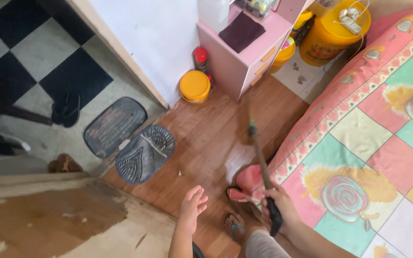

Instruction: The person sweeps the floor of a room with a broom, moving a chair and a bucket to clear the area.

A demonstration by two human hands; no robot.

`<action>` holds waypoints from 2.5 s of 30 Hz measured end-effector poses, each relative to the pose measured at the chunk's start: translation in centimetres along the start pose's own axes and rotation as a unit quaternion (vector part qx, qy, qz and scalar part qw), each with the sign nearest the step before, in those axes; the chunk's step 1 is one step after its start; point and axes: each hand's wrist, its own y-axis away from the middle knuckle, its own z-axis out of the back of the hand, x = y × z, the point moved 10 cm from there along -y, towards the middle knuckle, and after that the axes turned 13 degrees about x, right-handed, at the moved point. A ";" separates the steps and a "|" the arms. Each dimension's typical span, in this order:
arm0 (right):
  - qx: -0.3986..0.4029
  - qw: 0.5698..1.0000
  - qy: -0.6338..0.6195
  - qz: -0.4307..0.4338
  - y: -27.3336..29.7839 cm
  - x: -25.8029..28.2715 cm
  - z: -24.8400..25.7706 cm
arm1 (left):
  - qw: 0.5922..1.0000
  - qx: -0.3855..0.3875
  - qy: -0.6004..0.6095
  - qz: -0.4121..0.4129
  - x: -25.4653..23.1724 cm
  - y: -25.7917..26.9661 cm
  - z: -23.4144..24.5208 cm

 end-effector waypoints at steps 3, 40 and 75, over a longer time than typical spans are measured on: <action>-0.031 0.988 -0.050 0.145 -6.7 5.5 1.2 | 1.000 0.003 -0.011 0.001 0.1 -2.8 1.4; -0.188 0.943 -0.114 0.250 -39.4 39.7 22.3 | 0.925 0.280 -0.251 -0.051 -14.7 -31.1 -34.9; -0.165 0.959 -0.078 0.215 -38.5 33.7 24.5 | 0.887 0.187 -0.349 -0.239 -13.9 -38.4 -48.1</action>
